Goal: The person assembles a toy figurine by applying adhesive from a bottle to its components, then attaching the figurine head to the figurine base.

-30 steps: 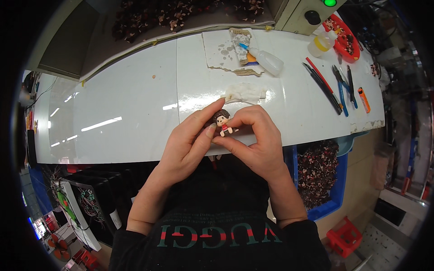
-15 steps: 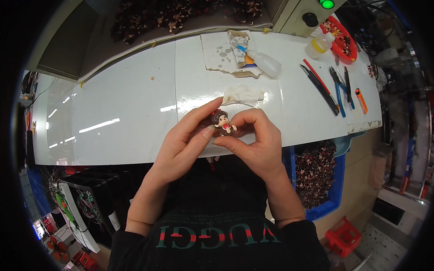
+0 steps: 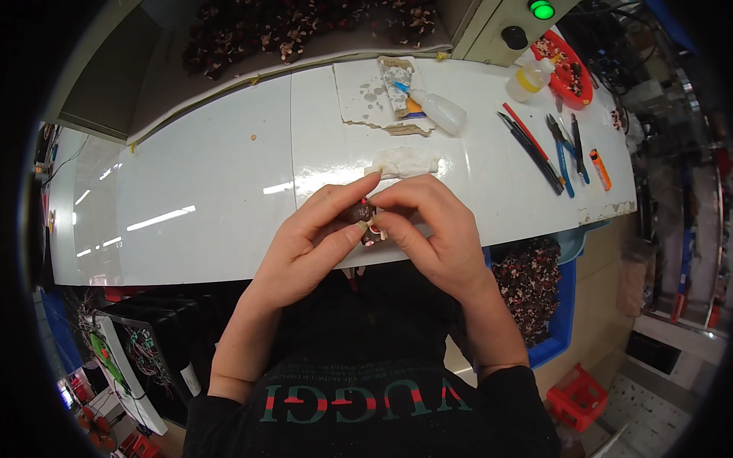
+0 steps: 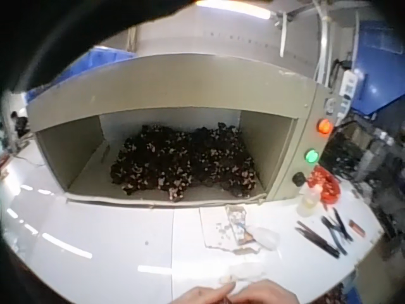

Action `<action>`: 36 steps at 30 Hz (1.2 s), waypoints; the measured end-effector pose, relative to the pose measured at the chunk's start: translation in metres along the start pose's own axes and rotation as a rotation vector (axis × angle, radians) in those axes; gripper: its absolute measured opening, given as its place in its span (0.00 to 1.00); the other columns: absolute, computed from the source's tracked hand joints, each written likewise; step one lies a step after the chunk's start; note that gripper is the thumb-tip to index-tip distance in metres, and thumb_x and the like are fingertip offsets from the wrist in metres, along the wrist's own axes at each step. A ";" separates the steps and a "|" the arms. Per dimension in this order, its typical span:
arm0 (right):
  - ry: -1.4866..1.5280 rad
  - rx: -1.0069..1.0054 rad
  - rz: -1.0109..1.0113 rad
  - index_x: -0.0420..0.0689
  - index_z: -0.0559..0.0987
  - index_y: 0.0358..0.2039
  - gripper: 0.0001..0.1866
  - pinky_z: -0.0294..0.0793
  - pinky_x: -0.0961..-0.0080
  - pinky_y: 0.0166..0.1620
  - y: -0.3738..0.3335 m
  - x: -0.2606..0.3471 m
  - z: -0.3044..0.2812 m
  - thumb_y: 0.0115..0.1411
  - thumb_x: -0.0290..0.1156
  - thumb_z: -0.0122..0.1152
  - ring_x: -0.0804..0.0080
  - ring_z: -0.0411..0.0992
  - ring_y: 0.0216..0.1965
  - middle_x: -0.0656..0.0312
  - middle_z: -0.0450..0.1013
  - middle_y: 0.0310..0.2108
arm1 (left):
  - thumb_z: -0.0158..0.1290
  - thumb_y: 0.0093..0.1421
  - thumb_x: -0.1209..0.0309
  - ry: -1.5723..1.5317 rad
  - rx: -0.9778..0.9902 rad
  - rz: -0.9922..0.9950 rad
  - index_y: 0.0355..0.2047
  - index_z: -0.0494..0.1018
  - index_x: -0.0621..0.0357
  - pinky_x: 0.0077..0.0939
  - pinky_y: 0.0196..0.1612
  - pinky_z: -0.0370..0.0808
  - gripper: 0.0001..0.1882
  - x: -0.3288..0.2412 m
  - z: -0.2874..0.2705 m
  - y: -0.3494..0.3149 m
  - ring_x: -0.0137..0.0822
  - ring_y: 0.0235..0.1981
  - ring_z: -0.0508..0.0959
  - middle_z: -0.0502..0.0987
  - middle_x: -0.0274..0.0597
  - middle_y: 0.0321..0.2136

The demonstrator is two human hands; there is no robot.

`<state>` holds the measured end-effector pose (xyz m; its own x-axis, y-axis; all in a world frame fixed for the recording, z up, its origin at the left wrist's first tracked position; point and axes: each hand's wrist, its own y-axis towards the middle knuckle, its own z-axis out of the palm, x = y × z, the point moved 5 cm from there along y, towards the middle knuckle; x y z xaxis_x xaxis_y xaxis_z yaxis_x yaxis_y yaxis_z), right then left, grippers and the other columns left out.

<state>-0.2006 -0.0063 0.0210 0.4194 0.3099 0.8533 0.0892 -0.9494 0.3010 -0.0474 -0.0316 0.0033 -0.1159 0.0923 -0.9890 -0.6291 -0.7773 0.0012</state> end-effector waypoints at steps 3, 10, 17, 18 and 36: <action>-0.137 0.063 -0.122 0.39 0.77 0.37 0.11 0.74 0.78 0.35 0.008 0.012 0.000 0.51 0.23 0.64 0.67 0.74 0.33 0.58 0.74 0.32 | 0.45 0.61 0.77 0.049 -0.027 -0.001 0.60 0.62 0.56 0.19 0.43 0.68 0.24 -0.003 -0.002 0.000 0.28 0.40 0.69 0.66 0.40 0.41; -0.292 0.149 -0.343 0.40 0.78 0.36 0.13 0.75 0.75 0.33 0.018 0.025 -0.001 0.47 0.22 0.65 0.65 0.75 0.32 0.58 0.75 0.31 | 0.44 0.61 0.76 0.052 0.018 -0.059 0.60 0.61 0.57 0.18 0.44 0.67 0.25 0.000 -0.005 -0.001 0.27 0.40 0.69 0.67 0.40 0.40; -0.372 0.238 -0.411 0.40 0.76 0.36 0.13 0.75 0.74 0.34 0.022 0.025 0.007 0.46 0.22 0.60 0.63 0.75 0.33 0.58 0.74 0.32 | 0.42 0.62 0.75 -0.054 0.005 -0.076 0.60 0.61 0.60 0.18 0.46 0.66 0.24 0.002 -0.008 0.001 0.27 0.41 0.69 0.67 0.41 0.44; -0.380 0.231 -0.413 0.40 0.75 0.36 0.13 0.75 0.74 0.34 0.022 0.024 0.007 0.47 0.22 0.59 0.63 0.75 0.33 0.58 0.74 0.32 | 0.42 0.62 0.75 -0.099 0.008 -0.099 0.60 0.61 0.61 0.18 0.47 0.66 0.24 0.002 -0.008 0.001 0.27 0.42 0.69 0.67 0.41 0.44; 0.007 0.128 -0.001 0.42 0.74 0.41 0.19 0.75 0.76 0.40 0.012 0.016 0.013 0.48 0.23 0.67 0.68 0.73 0.38 0.58 0.70 0.39 | 0.36 0.65 0.72 -0.423 -0.085 -0.150 0.63 0.54 0.64 0.23 0.54 0.64 0.25 0.014 -0.020 -0.002 0.30 0.50 0.68 0.67 0.43 0.51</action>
<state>-0.1811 -0.0131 0.0326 0.4128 0.3105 0.8562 0.2042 -0.9477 0.2453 -0.0325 -0.0413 -0.0131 -0.3432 0.4395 -0.8301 -0.5993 -0.7830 -0.1668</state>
